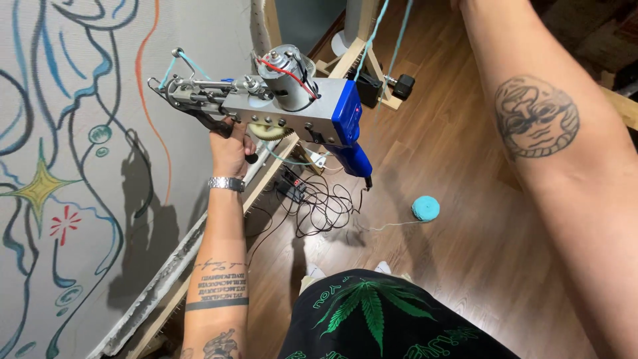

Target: Using a motorized tufting gun to create a jellyfish-shaped rug on a stretched canvas frame.

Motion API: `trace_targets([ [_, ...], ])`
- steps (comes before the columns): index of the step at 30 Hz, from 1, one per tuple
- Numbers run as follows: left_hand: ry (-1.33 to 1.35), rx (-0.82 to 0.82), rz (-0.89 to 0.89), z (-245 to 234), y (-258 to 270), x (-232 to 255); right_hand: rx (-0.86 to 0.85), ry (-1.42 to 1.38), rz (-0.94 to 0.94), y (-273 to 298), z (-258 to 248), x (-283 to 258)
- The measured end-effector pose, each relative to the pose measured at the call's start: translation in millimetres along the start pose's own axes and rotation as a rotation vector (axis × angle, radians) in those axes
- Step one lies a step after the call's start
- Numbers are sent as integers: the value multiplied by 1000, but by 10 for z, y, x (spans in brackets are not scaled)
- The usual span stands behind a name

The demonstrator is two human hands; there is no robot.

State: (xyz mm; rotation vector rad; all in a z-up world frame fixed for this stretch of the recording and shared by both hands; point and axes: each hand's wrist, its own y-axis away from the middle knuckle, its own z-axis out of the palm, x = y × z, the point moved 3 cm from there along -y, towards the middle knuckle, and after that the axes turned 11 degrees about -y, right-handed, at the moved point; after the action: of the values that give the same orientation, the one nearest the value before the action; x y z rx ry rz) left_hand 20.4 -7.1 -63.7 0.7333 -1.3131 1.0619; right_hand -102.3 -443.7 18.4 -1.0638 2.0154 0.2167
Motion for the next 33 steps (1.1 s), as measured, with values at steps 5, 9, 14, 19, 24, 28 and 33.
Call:
trace_targets([
  [5,-7,53,9,-135,9,64,-119,-37,3,139,133,-60],
  [9,-6,96,2,-132,42,140,-579,356,-27,733,267,-661],
  [14,16,176,-21,-172,-8,68,-1004,-344,93,1430,287,-1588],
  [19,-39,205,-37,-56,109,389,-1037,-549,-187,1676,555,-1707],
  [24,-38,235,-21,-89,29,442,-714,-720,-197,1766,639,-2028],
  [28,-30,230,8,-69,43,571,-602,-858,-132,1763,652,-2090],
  [33,-55,221,35,-86,24,647,-573,-888,-137,1746,549,-2184],
])
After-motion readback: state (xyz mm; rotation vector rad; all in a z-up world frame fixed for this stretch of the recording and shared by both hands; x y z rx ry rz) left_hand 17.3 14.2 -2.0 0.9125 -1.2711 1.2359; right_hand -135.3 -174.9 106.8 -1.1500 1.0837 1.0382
